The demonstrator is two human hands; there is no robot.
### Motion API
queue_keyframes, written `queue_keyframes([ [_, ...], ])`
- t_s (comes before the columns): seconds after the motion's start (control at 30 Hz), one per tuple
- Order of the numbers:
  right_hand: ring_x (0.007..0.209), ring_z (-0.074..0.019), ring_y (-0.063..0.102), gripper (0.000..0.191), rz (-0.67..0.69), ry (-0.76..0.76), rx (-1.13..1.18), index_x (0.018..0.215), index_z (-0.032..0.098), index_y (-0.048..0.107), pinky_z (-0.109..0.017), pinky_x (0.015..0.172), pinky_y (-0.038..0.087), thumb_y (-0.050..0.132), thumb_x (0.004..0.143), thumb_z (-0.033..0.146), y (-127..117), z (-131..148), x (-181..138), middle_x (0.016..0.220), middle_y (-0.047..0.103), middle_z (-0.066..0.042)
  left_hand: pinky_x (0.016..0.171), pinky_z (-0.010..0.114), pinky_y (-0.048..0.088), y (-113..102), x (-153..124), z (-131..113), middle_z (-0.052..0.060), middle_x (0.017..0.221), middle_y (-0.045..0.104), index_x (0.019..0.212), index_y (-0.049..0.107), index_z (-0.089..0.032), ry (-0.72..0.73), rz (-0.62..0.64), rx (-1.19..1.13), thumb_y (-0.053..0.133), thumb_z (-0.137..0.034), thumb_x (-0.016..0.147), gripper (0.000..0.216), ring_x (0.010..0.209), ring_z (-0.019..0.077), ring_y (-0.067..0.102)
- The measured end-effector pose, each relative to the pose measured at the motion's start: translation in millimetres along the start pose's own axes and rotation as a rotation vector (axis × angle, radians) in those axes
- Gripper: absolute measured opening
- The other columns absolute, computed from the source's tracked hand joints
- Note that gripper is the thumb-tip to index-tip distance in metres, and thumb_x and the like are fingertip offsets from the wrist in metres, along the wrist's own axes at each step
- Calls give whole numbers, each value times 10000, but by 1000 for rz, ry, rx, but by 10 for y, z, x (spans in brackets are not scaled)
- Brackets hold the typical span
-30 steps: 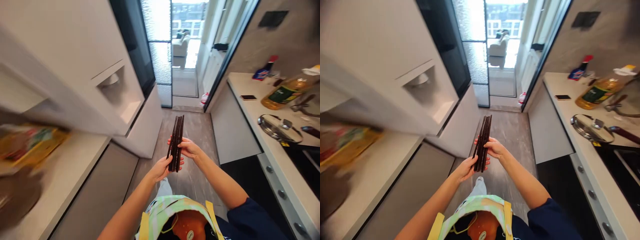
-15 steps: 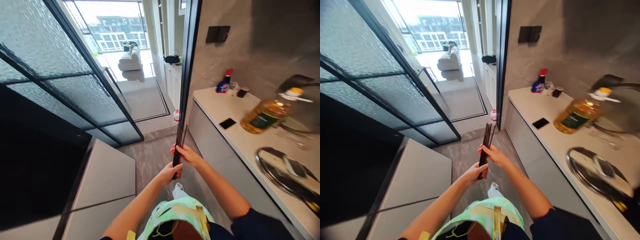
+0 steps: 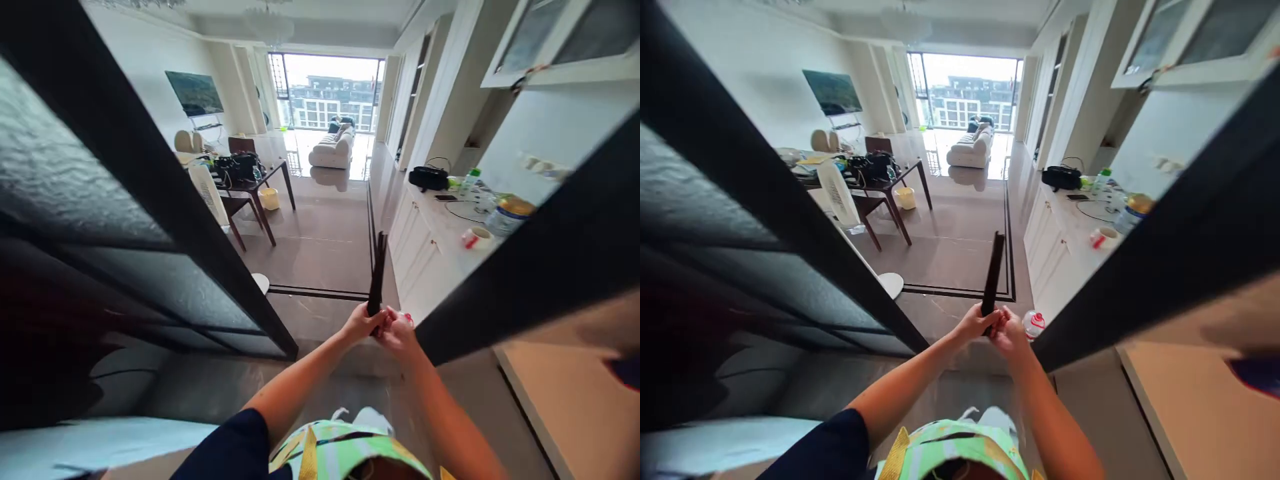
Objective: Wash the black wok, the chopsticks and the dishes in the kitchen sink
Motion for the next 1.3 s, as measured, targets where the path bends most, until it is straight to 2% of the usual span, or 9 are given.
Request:
queue_keyframes([
  [0.17,574,-172,613,294,-74,111,126,720,189,616,-314,572,509,389,868,302,94,1363,1776,658,668,-57,407,212,336,-922,1971,-312,-43,475,509,836,560,-151,2,12,129,623,-470,713,348,397,92,451],
  [0.33,818,-205,670,203,16,18,37,771,187,644,-334,719,548,507,829,325,560,2515,4079,825,705,-84,394,202,307,-2255,3666,-411,-74,436,476,738,455,-191,-140,-138,258,662,-429,682,321,364,83,431],
  [0.4,777,-185,671,97,98,57,-83,792,176,649,-287,682,546,632,763,268,954,2781,5025,802,703,-67,391,201,298,-2834,4208,-570,-76,443,472,719,429,-195,-184,-193,176,659,-497,673,383,363,76,420],
  [0.57,586,-125,619,254,307,145,-254,767,155,630,-217,527,509,810,598,218,2065,3048,7148,647,655,-11,470,228,380,-4255,5394,-1087,-50,562,508,709,440,-170,-237,-286,-241,694,-597,614,506,455,78,491],
  [0.67,557,-122,609,272,354,187,-263,718,168,601,-234,527,526,824,587,249,2541,3218,8324,599,623,7,508,234,390,-5076,6233,-1287,-46,577,503,710,453,-157,-256,-281,-405,736,-571,593,515,470,67,490],
  [0.83,587,-119,628,252,271,158,-231,751,185,616,-232,553,561,814,594,190,2875,4009,10225,641,633,9,514,249,403,-6265,8056,-1611,-42,558,510,730,454,-166,-293,-176,-500,802,-551,501,567,470,80,494],
  [1.1,619,-121,637,363,49,96,-154,787,169,648,-214,580,574,848,490,110,2795,5597,13490,687,656,-5,595,309,470,-8074,11322,-1891,31,642,614,782,541,-122,-322,56,-449,827,-499,487,558,572,152,609],
  [1.2,650,-127,641,366,133,129,-188,792,167,651,-219,622,568,859,492,149,3129,5930,14842,689,663,-2,582,308,461,-8932,12353,-2045,20,631,600,798,525,-120,-301,-40,-429,821,-498,502,564,547,145,595],
  [1.3,729,-151,657,386,253,208,-240,870,165,669,-240,693,561,850,542,255,3773,6158,16079,748,693,-31,556,296,442,-9832,13156,-2462,-28,605,556,802,488,-146,-193,-233,-478,829,-513,471,601,500,116,552],
])
Point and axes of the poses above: each hand's wrist, its own x-axis towards the middle knuckle, its own y-axis out of the palm, z = x × y, the point moved 3 cm from there along x, towards the middle knuckle
